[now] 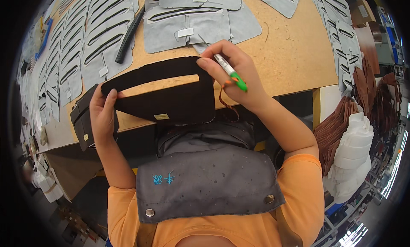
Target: Trim excess material from leather bag components using an awl-like tool.
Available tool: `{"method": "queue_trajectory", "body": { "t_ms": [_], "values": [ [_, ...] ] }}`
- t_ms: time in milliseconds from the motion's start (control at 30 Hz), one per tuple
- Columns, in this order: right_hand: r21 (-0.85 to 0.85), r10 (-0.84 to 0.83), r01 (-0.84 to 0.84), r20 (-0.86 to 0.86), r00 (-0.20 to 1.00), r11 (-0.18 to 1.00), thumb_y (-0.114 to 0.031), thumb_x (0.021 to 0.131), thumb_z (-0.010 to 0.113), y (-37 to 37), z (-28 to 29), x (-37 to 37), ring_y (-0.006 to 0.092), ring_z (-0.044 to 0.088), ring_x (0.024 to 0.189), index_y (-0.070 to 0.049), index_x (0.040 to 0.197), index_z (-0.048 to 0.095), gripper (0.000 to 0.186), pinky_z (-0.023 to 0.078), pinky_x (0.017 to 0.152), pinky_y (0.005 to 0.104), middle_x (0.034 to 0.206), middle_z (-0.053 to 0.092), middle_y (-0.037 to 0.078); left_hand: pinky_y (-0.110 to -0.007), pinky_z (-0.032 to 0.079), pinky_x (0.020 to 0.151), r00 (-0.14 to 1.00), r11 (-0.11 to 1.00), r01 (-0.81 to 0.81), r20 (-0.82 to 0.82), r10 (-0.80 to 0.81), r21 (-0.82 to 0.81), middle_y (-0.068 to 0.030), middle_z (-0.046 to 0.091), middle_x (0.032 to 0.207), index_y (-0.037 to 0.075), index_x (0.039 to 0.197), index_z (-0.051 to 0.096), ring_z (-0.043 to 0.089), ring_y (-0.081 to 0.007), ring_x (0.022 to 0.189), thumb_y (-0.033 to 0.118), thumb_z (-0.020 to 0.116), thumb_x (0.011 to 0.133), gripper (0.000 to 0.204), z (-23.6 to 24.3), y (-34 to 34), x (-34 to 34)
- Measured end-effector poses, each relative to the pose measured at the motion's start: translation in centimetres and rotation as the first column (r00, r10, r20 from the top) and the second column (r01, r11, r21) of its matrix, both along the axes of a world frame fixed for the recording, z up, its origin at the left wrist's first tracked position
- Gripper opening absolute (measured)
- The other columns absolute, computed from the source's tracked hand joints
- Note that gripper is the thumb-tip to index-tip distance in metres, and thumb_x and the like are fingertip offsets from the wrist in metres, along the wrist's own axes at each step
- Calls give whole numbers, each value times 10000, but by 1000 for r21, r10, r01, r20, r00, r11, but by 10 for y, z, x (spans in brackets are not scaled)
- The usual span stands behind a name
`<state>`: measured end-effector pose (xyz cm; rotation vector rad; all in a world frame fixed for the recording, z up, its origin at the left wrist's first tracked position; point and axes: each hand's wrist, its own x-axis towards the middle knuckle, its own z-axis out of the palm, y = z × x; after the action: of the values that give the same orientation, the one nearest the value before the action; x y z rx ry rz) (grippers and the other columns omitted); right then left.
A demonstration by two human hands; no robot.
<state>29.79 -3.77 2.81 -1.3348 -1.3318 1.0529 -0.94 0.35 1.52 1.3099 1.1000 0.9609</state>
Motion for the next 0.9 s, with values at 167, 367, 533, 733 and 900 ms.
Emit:
{"method": "queue_trajectory", "body": {
  "t_ms": [167, 367, 533, 733, 900],
  "values": [
    [67, -38, 35, 47, 998, 997, -103, 914, 629, 14, -47, 2, 30, 500, 652, -37, 970, 587, 97, 403, 562, 195, 791, 562, -18, -183, 436, 692, 992, 992, -114, -53, 111, -58, 3, 616, 810, -11, 1056, 588, 540, -39, 746, 134, 538, 982, 171, -30, 11, 17],
    [81, -66, 58, 103, 992, 995, -107, 922, 613, 18, -50, 3, 28, 494, 610, -32, 942, 580, 84, 394, 537, 195, 734, 546, -29, -175, 439, 683, 988, 986, -156, -5, 156, -57, -5, 632, 806, 5, 1022, 554, 553, -38, 724, 141, 512, 998, 145, -39, 16, 13],
    [93, -83, 73, 107, 991, 993, -104, 923, 607, 17, -46, 1, 27, 494, 597, -33, 931, 579, 77, 390, 529, 199, 715, 538, -28, -173, 443, 726, 993, 993, -103, 49, 106, -61, -34, 649, 865, 5, 1035, 549, 578, -52, 788, 92, 537, 977, 105, -36, 15, 11],
    [335, -127, 78, 127, 984, 939, -11, 901, 616, 13, -15, -4, 83, 581, 779, -11, 975, 593, 77, 462, 724, 210, 868, 643, 58, -260, 461, 860, 928, 828, -259, -108, 355, 497, -151, 610, 1119, 19, 1044, 534, 584, -136, 979, 47, 515, 971, 80, -14, 8, 2],
    [602, 267, -316, 172, 948, 734, 117, 784, 645, 0, -4, 1, 156, 645, 710, -39, 1015, 617, 280, 521, 623, 282, 968, 685, 135, -408, 393, 1033, 983, 729, -94, -54, 177, 678, -169, 650, 1044, 9, 1056, 524, 603, -223, 1028, 54, 438, 977, 126, 1, 5, -22]
  ]
}}
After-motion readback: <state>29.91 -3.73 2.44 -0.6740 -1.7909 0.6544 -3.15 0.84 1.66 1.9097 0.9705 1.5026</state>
